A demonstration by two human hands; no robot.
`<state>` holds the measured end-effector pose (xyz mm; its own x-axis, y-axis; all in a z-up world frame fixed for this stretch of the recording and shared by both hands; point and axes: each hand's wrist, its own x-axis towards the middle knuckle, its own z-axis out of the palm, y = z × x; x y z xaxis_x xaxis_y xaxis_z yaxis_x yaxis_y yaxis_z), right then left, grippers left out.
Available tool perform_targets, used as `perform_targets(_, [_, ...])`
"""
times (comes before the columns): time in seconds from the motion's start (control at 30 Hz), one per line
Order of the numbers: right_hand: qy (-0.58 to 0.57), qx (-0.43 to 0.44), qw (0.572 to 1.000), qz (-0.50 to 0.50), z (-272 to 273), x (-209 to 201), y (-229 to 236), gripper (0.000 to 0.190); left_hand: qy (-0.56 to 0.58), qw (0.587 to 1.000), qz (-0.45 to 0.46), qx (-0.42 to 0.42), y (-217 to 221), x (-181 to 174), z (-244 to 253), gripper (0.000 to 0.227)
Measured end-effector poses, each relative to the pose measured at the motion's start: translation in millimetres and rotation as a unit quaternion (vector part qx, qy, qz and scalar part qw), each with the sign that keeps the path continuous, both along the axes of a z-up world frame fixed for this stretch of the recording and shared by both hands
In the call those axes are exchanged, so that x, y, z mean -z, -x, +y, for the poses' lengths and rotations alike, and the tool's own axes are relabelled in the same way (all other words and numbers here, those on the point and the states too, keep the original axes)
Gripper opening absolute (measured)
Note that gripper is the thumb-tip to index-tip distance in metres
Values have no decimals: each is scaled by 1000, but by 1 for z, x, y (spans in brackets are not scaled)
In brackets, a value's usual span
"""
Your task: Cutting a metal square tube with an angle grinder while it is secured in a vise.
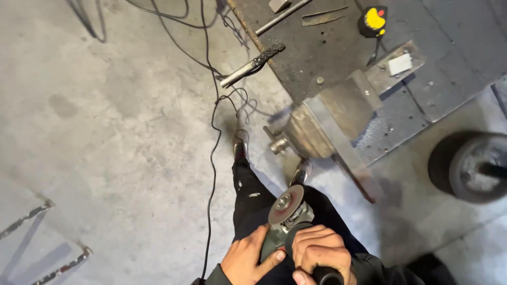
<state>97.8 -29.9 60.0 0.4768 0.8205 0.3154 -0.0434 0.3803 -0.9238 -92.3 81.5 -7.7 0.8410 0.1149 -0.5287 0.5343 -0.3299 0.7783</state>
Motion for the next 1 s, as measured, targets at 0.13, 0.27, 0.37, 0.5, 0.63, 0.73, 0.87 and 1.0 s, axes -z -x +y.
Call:
perform_targets(0.13, [13, 20, 1000, 17, 75, 7, 4, 29, 54, 997, -11, 47, 6, 19, 82, 68])
perform_targets(0.27, [6, 47, 999, 12, 122, 24, 8, 31, 68, 994, -1, 81, 3, 34, 144, 74])
perform_targets(0.37, [47, 23, 999, -11, 151, 19, -5, 30, 74, 992, 1, 104, -7, 44, 175, 71])
perform_targets(0.5, [77, 59, 995, 7, 181, 19, -18, 27, 154, 981, 45, 113, -30, 46, 210, 72])
perform_targets(0.63, [123, 42, 992, 10, 201, 10, -33, 23, 189, 974, 75, 97, -44, 40, 237, 75])
perform_targets(0.73, [195, 14, 981, -7, 212, -8, -51, 21, 167, 981, 56, 86, -47, 45, 255, 74])
perform_targets(0.87, [289, 44, 956, -23, 180, -18, -49, 71, 110, 989, 103, 16, -72, 18, 282, 63])
perform_targets(1.0, [329, 177, 927, -40, 97, -17, -57, 58, 85, 995, 48, -26, -104, 4, 300, 59])
